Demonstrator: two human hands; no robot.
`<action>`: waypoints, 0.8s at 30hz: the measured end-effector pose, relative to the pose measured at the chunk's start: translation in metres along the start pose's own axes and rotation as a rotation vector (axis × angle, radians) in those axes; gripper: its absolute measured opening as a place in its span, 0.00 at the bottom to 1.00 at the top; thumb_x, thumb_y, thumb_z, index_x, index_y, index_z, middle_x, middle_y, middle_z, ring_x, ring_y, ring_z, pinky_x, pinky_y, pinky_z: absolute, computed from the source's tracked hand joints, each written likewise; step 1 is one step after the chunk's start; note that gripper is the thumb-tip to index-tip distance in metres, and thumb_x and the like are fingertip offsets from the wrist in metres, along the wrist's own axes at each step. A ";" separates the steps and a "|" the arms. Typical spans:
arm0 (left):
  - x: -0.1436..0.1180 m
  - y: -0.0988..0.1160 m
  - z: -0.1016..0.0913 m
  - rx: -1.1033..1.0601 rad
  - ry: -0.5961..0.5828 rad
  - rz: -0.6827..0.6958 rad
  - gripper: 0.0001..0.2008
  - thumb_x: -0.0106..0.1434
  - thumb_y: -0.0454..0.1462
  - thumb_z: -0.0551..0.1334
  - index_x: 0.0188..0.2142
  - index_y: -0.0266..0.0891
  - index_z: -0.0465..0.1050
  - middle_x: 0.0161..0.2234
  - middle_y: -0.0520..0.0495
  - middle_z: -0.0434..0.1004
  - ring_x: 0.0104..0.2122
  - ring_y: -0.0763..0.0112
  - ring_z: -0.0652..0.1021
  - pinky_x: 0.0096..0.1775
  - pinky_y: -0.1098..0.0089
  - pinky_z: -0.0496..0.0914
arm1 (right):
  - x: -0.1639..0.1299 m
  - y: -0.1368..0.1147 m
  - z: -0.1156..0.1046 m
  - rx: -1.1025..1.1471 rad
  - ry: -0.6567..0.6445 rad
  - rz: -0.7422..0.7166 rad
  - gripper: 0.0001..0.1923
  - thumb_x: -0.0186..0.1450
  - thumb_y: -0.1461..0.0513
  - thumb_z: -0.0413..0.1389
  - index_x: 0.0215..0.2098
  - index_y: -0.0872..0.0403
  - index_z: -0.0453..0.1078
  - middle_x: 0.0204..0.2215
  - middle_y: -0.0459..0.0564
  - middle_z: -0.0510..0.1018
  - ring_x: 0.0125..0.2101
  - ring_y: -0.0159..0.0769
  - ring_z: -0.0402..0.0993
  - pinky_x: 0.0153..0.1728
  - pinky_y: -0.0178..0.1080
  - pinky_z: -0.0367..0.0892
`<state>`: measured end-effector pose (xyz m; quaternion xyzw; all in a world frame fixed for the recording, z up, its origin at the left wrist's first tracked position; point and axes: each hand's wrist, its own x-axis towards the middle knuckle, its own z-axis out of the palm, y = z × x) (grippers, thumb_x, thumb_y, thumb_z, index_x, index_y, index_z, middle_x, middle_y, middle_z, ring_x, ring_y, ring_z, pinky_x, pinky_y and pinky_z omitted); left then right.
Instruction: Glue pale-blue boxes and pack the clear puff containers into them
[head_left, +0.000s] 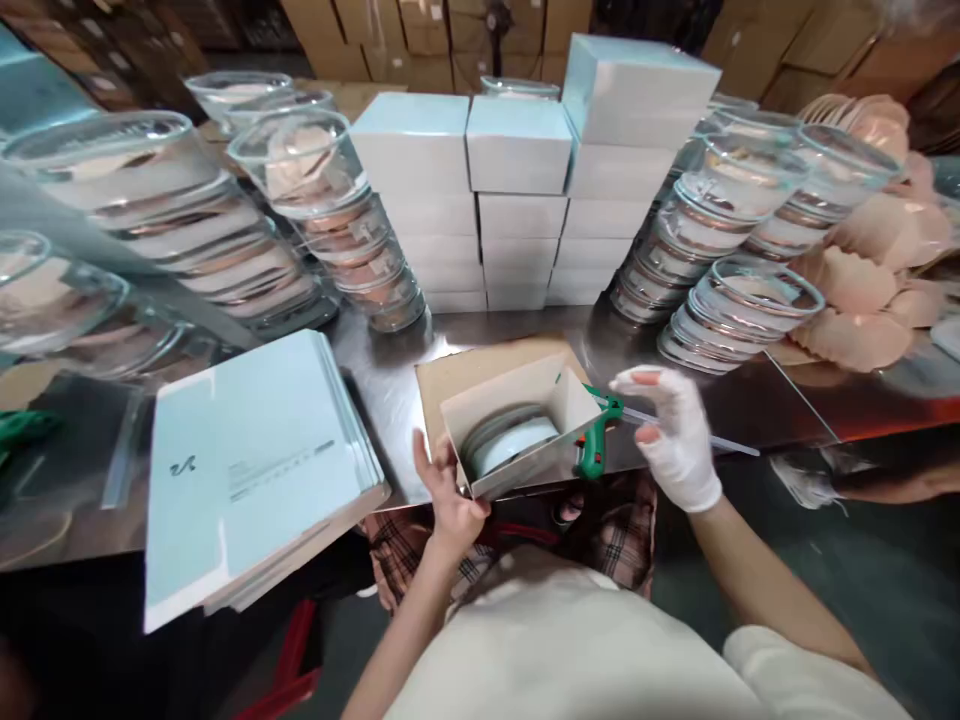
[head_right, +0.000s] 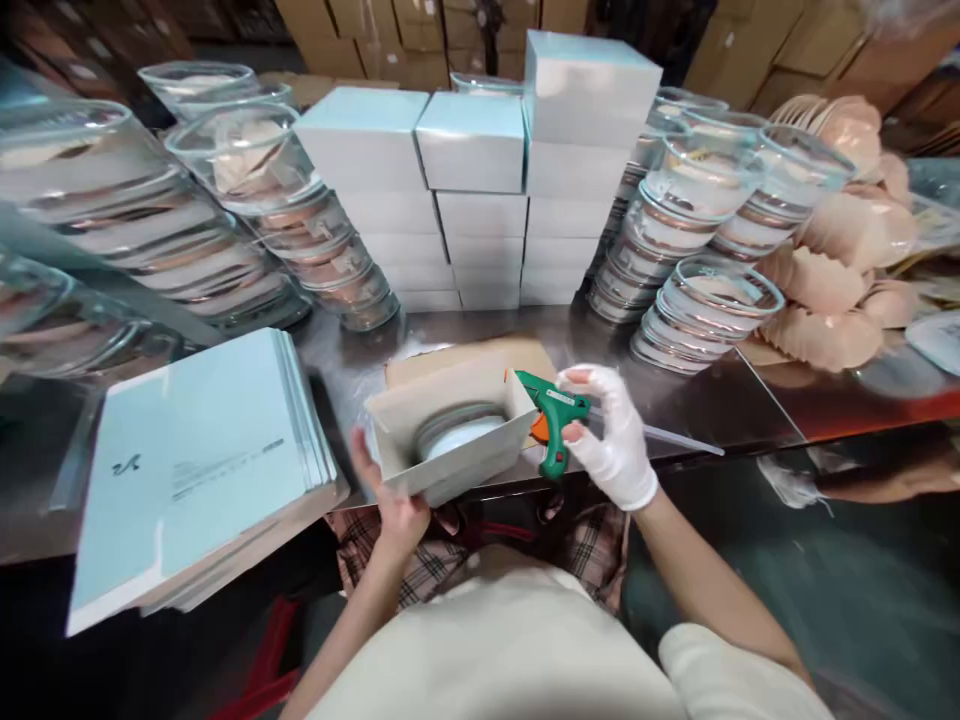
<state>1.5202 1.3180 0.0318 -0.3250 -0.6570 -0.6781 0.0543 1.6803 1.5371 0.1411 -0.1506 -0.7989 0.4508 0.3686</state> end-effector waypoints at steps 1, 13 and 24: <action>0.000 -0.002 -0.004 -0.017 -0.006 0.057 0.38 0.67 0.65 0.57 0.66 0.45 0.63 0.61 0.31 0.71 0.57 0.50 0.78 0.56 0.50 0.74 | -0.003 0.012 0.007 0.047 -0.024 0.019 0.38 0.64 0.36 0.63 0.63 0.45 0.65 0.60 0.57 0.72 0.56 0.49 0.76 0.61 0.55 0.70; 0.013 0.012 -0.017 0.001 0.084 0.186 0.24 0.64 0.61 0.67 0.46 0.46 0.76 0.46 0.43 0.75 0.45 0.60 0.78 0.47 0.59 0.75 | -0.003 -0.012 0.102 0.307 0.150 0.164 0.27 0.67 0.53 0.63 0.60 0.46 0.59 0.67 0.59 0.68 0.60 0.43 0.74 0.61 0.47 0.70; 0.011 -0.017 -0.025 0.263 0.050 0.496 0.20 0.64 0.58 0.66 0.39 0.45 0.74 0.32 0.53 0.69 0.35 0.64 0.77 0.57 0.55 0.71 | -0.026 0.043 0.023 -0.574 -0.076 0.946 0.17 0.59 0.49 0.67 0.36 0.52 0.75 0.36 0.56 0.82 0.42 0.50 0.80 0.42 0.41 0.68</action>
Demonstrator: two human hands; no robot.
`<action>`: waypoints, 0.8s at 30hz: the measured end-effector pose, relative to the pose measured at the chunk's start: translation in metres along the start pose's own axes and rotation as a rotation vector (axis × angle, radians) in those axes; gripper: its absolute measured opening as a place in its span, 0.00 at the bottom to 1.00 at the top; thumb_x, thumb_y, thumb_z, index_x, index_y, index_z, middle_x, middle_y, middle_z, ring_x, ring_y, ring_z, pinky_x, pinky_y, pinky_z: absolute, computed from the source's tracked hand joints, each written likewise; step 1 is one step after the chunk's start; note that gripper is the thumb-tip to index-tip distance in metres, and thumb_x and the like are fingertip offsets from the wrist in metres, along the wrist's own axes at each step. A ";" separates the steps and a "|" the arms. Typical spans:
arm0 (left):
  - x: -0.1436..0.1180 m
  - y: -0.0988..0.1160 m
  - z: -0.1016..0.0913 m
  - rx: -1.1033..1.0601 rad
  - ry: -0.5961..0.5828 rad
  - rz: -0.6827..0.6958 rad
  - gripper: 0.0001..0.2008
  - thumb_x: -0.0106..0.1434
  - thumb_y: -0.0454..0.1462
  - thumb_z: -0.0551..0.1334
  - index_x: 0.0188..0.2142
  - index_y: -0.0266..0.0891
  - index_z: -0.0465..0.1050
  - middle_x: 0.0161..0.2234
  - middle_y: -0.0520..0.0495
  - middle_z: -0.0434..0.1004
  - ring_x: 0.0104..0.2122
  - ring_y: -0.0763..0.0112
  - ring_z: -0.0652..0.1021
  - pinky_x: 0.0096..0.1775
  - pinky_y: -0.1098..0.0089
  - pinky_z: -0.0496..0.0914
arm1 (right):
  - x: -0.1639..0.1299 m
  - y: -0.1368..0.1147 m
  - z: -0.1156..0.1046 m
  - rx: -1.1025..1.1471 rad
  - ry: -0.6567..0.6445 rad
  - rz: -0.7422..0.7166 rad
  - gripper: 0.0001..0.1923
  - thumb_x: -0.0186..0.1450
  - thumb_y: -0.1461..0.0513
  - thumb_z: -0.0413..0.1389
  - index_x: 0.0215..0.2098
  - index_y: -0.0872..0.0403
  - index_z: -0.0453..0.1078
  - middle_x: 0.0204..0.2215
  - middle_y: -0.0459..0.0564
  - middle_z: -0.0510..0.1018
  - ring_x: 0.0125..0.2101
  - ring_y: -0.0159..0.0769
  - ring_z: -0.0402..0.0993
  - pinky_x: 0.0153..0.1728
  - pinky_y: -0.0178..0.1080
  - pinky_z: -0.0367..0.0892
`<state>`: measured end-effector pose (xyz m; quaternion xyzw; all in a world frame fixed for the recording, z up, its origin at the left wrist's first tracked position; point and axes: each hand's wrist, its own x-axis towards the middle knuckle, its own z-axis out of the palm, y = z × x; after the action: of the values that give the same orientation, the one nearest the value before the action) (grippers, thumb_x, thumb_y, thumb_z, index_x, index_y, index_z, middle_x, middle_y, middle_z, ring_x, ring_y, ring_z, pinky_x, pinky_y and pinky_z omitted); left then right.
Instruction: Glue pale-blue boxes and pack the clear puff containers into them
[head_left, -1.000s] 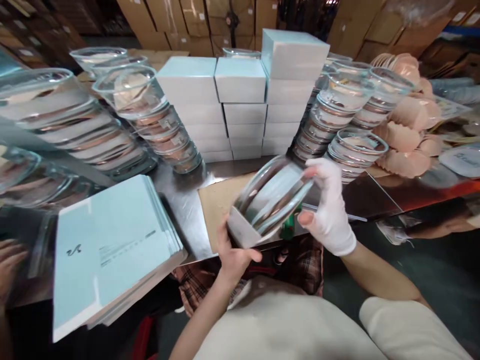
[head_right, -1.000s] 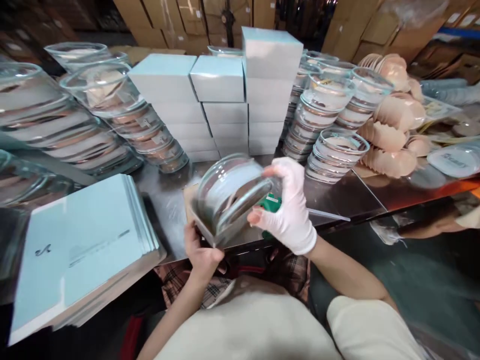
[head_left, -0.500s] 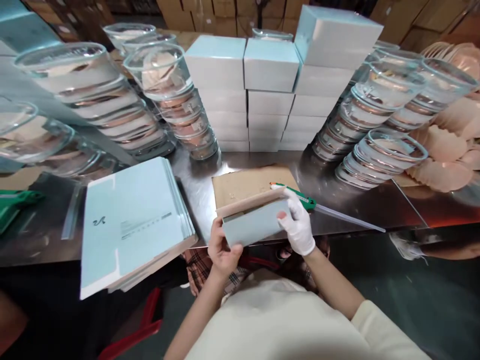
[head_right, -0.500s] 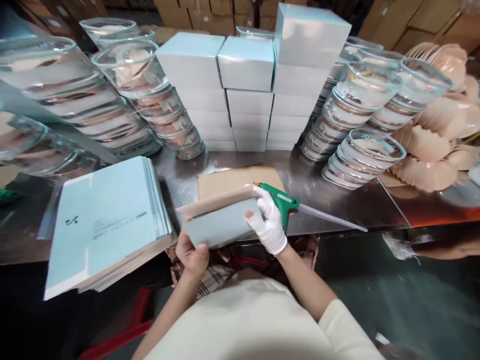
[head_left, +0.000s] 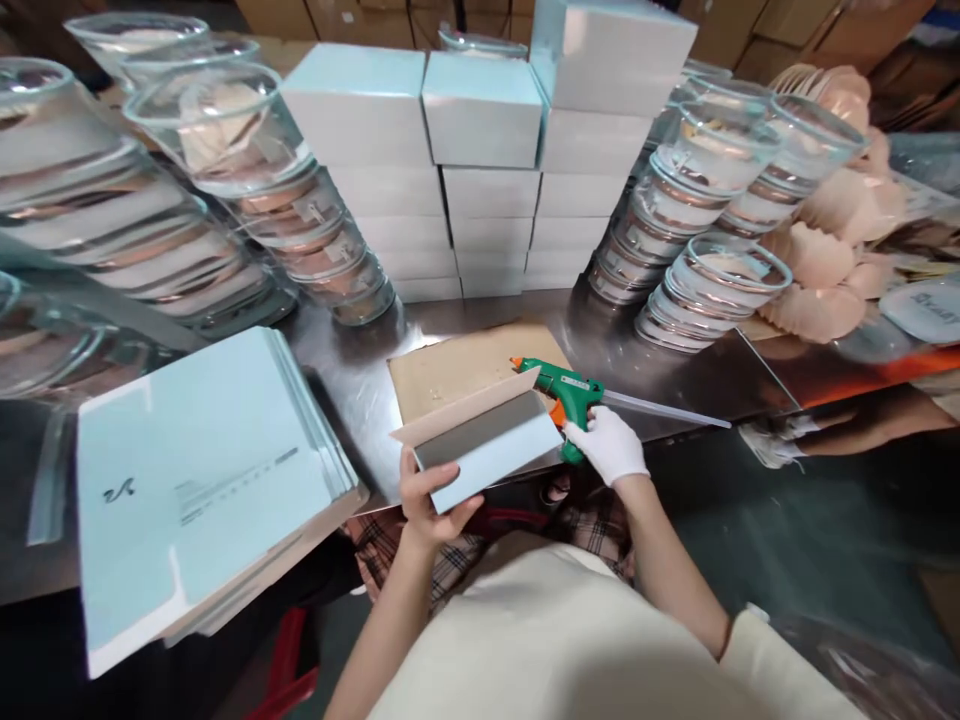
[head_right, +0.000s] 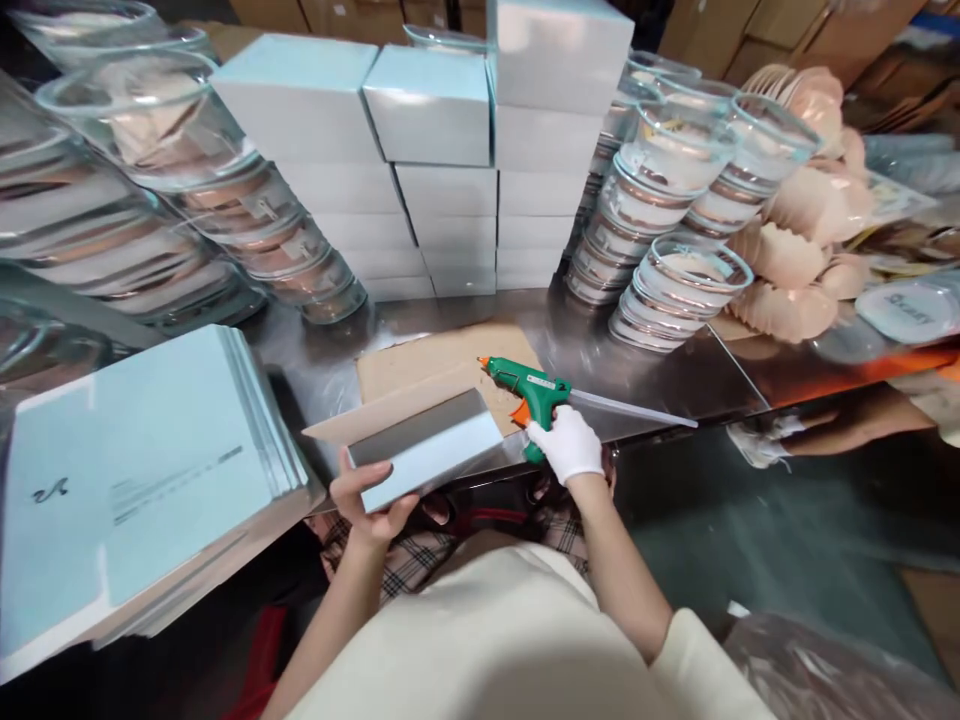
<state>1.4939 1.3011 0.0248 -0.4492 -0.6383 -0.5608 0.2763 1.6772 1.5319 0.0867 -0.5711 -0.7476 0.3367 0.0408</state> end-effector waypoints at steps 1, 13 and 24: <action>-0.001 -0.001 0.002 0.004 0.028 0.012 0.18 0.64 0.56 0.66 0.40 0.45 0.73 0.32 0.53 0.68 0.35 0.65 0.76 0.58 0.55 0.70 | 0.005 -0.001 0.002 0.067 -0.021 0.009 0.16 0.55 0.52 0.69 0.34 0.52 0.74 0.34 0.56 0.82 0.41 0.50 0.80 0.41 0.40 0.68; 0.003 0.043 -0.040 -0.031 0.022 -0.606 0.15 0.62 0.49 0.70 0.42 0.45 0.77 0.40 0.50 0.77 0.43 0.60 0.78 0.58 0.57 0.70 | -0.025 -0.001 0.000 0.778 0.010 -0.176 0.25 0.51 0.49 0.70 0.36 0.50 0.64 0.28 0.47 0.81 0.24 0.35 0.76 0.26 0.36 0.74; 0.019 0.068 0.010 -0.237 -0.111 -0.789 0.16 0.65 0.50 0.70 0.45 0.43 0.78 0.41 0.47 0.79 0.42 0.63 0.79 0.45 0.67 0.72 | -0.040 -0.018 -0.020 1.064 -0.552 -0.326 0.20 0.53 0.55 0.66 0.41 0.56 0.79 0.15 0.43 0.71 0.13 0.28 0.56 0.15 0.34 0.52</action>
<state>1.5470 1.3137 0.0707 -0.2284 -0.7063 -0.6683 -0.0483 1.6850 1.5035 0.1256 -0.2428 -0.5378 0.7880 0.1759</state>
